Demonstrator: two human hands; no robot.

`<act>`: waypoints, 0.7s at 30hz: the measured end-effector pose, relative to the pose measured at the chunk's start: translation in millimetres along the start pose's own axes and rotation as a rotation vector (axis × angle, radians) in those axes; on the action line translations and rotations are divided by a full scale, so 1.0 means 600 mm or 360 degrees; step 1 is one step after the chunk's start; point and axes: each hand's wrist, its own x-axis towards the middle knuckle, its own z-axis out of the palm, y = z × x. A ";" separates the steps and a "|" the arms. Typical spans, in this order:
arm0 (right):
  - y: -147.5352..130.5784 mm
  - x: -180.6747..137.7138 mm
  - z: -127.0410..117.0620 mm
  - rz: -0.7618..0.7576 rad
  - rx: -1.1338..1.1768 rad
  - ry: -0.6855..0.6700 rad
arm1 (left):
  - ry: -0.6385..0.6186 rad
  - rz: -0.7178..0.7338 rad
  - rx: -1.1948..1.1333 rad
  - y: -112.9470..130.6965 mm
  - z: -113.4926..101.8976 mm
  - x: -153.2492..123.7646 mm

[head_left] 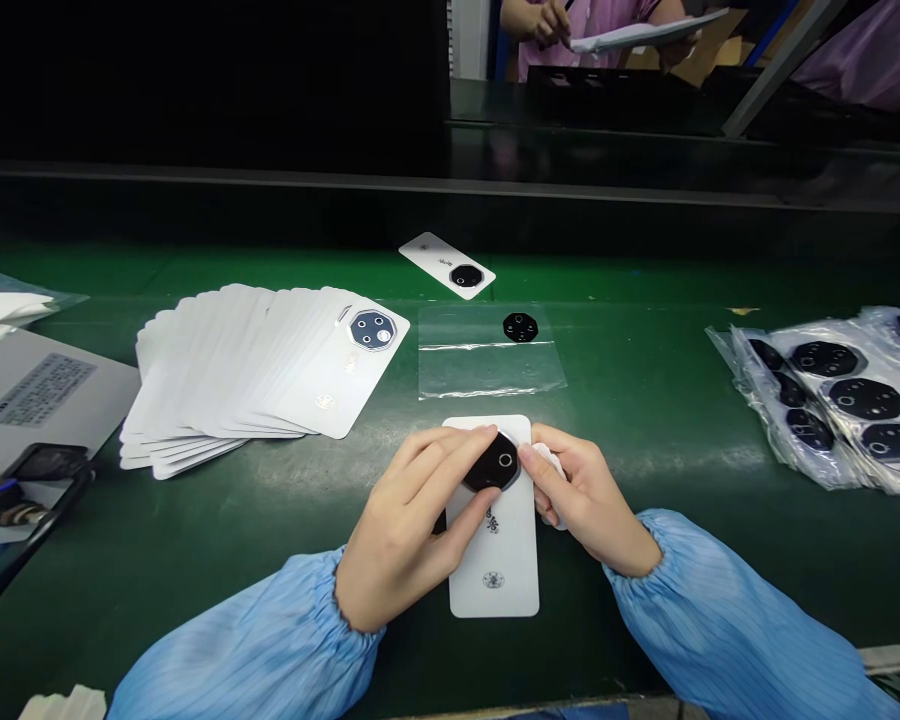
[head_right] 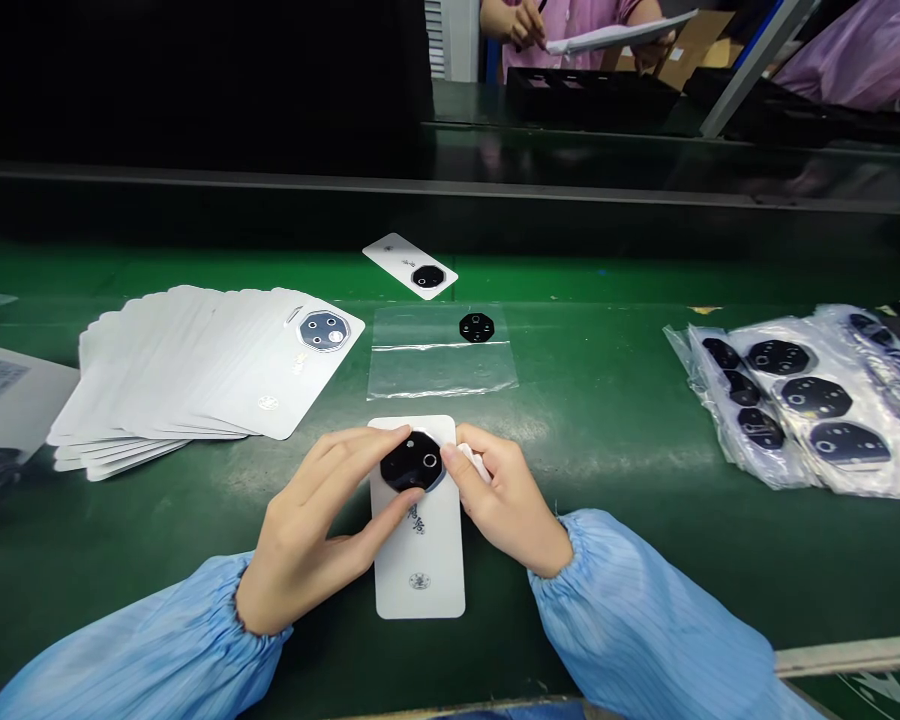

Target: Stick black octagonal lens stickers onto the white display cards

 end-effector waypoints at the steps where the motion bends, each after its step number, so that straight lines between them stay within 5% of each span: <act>1: 0.000 0.000 0.001 0.0001 0.0030 -0.0001 | -0.0004 0.0001 -0.0001 0.000 0.000 0.000; 21: -0.009 -0.001 0.005 -0.0101 -0.0171 0.0081 | -0.0081 0.0092 -0.0015 -0.003 0.004 0.000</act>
